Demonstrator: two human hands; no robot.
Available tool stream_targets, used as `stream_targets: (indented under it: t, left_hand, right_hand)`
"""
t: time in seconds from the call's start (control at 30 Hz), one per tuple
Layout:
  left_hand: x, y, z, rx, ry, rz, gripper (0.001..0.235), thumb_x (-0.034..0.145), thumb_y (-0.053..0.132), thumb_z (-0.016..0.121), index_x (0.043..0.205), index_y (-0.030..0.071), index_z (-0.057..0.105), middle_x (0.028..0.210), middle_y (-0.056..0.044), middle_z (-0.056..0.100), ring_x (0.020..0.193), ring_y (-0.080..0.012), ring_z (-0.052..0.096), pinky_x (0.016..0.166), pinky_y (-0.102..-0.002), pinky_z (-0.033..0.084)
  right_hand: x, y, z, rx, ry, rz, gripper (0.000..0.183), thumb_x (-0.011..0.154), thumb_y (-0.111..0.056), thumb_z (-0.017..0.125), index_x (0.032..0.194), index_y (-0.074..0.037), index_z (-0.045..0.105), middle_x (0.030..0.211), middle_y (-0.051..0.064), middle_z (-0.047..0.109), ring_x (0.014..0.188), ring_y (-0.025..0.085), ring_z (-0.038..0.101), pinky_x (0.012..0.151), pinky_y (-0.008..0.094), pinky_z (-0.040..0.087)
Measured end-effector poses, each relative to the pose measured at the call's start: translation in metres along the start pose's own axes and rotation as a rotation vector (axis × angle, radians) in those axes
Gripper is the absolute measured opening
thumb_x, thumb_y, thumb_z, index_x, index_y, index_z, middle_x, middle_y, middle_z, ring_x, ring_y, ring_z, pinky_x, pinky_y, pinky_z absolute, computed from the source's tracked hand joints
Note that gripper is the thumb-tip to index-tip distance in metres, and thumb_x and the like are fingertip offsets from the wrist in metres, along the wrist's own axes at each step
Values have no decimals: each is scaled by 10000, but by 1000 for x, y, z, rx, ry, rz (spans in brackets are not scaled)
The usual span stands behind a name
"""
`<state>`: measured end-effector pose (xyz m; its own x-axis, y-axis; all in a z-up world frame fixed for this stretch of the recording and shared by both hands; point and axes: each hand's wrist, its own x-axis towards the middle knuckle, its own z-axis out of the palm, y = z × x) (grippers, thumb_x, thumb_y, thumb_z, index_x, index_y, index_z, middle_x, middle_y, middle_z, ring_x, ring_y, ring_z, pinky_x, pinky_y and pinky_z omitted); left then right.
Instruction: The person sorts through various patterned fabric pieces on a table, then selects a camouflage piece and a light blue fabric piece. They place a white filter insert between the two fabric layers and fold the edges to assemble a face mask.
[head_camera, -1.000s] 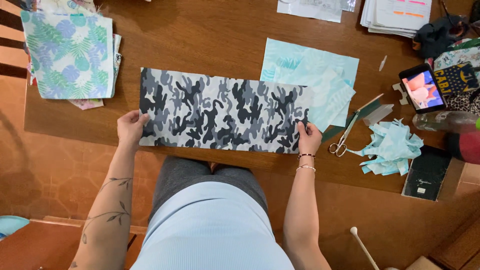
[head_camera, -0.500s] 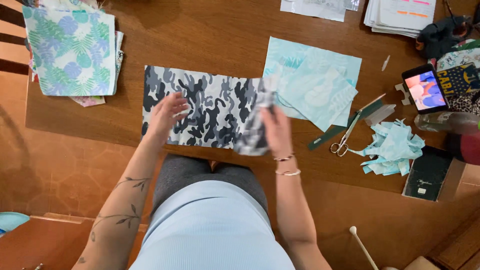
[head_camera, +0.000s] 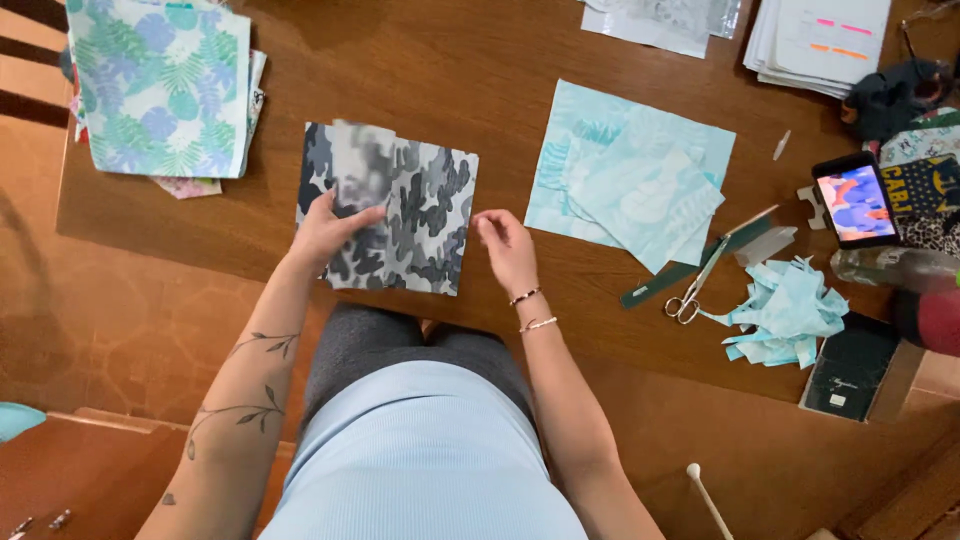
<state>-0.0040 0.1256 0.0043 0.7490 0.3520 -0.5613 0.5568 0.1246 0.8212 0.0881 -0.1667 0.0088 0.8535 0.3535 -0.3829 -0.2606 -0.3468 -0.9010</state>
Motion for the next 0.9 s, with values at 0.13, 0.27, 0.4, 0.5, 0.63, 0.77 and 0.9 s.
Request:
stream_targets:
  t: [0.13, 0.27, 0.4, 0.5, 0.63, 0.77, 0.9]
  left_hand:
    - [10, -12, 2, 100, 179, 26, 272, 845, 136, 723, 1112, 183, 725, 934, -20, 744, 730, -79, 681, 590, -182, 575]
    - [27, -40, -6, 279, 225, -31, 239, 866, 248, 701, 1100, 274, 735, 941, 77, 755, 837, -77, 715, 750, -241, 559]
    - [12, -15, -6, -5, 223, -35, 264, 889, 185, 702, 1128, 73, 707, 920, -92, 754, 750, -117, 727, 659, -180, 577]
    - [17, -21, -3, 221, 214, 13, 297, 908, 360, 716, 1131, 165, 724, 956, -47, 752, 862, -163, 724, 737, -284, 573]
    - [-7, 1, 35, 478, 189, 308, 454, 860, 383, 824, 1177, 78, 712, 1050, -157, 711, 963, -322, 709, 798, -406, 579]
    - [-36, 20, 77, 138, -188, 209, 635, 922, 398, 750, 1351, -31, 562, 1265, -296, 621, 1181, -463, 614, 947, -522, 532]
    - [-9, -17, 90, 102, -69, 70, 511, 860, 475, 814, 1183, 92, 712, 1090, -133, 738, 1075, -264, 685, 899, -417, 550]
  right_hand:
    - [24, 70, 5, 26, 71, 206, 390, 905, -260, 768, 1228, -70, 662, 1159, 193, 699, 1027, 291, 714, 856, 356, 608]
    - [20, 75, 34, 364, 72, 300, 594, 917, -194, 772, 1390, 30, 491, 1208, 223, 635, 1009, 247, 694, 907, 357, 589]
    - [34, 82, 46, 127, 97, 313, 595, 844, -327, 828, 1327, -76, 588, 1103, 104, 727, 954, 182, 723, 828, 309, 613]
    - [44, 95, 55, -71, 58, 297, 502, 818, -477, 834, 1221, -212, 694, 1039, -1, 767, 995, 147, 721, 855, 305, 588]
    - [48, 108, 61, -127, 58, 194, 280, 824, -518, 810, 937, -266, 760, 788, -69, 738, 768, 68, 680, 713, 249, 549]
    - [31, 72, 70, 204, -26, 95, 217, 868, -398, 832, 918, -209, 737, 813, -93, 715, 819, 9, 577, 776, 203, 515]
    - [14, 41, 71, 584, -86, 152, 165, 966, -312, 718, 1016, -154, 717, 919, -71, 694, 894, 61, 584, 866, 239, 502]
